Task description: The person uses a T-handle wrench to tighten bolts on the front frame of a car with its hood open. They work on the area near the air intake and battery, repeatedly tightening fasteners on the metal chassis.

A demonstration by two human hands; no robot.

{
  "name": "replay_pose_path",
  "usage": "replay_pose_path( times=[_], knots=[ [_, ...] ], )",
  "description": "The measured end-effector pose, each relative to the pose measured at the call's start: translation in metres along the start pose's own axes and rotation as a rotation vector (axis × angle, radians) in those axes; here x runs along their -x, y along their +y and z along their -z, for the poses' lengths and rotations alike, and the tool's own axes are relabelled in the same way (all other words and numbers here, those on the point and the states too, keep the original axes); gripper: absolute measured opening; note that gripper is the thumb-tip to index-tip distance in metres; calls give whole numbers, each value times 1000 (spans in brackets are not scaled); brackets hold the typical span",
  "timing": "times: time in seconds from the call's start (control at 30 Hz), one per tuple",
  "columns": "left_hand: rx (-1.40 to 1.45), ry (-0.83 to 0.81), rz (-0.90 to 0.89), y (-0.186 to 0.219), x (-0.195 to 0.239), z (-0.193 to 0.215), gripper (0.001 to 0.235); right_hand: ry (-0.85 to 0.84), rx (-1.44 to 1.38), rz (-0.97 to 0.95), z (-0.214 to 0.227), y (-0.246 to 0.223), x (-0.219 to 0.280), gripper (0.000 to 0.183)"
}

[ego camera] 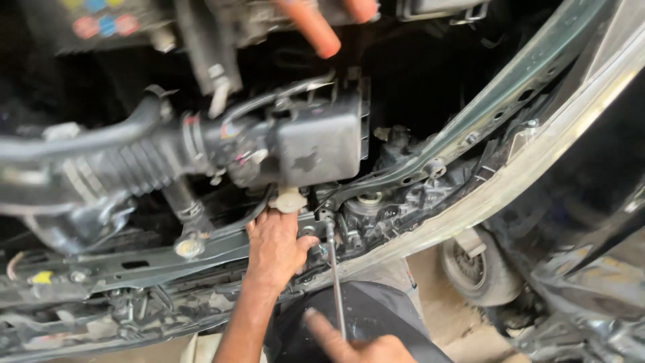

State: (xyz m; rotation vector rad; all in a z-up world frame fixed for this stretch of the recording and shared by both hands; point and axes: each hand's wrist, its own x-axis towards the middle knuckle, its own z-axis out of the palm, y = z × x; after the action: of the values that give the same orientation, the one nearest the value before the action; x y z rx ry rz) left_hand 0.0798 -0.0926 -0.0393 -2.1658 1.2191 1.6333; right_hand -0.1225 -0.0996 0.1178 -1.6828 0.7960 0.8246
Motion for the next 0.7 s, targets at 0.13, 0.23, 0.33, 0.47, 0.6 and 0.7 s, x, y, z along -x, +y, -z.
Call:
replay_pose_path(
  times=[0.13, 0.23, 0.33, 0.47, 0.6, 0.7],
  knots=[
    [48, 265, -168, -16, 14, -1, 79, -90, 85, -350, -4, 7, 27, 73],
    [71, 275, -180, -22, 27, 1, 83, 45, -130, -378, -9, -3, 41, 86],
    [38, 446, -272, -27, 37, 1, 77, 227, -255, -355, -16, -30, 37, 75],
    [36, 389, -230, -30, 39, -4, 63, 354, -316, -414, -39, -34, 32, 66],
    [5, 432, -225, -27, 35, -4, 65, 173, -332, -307, -59, -23, 10, 79],
    [4, 416, -195, -24, 32, -7, 68, 112, -54, -91, -77, -1, 6, 99]
  ],
)
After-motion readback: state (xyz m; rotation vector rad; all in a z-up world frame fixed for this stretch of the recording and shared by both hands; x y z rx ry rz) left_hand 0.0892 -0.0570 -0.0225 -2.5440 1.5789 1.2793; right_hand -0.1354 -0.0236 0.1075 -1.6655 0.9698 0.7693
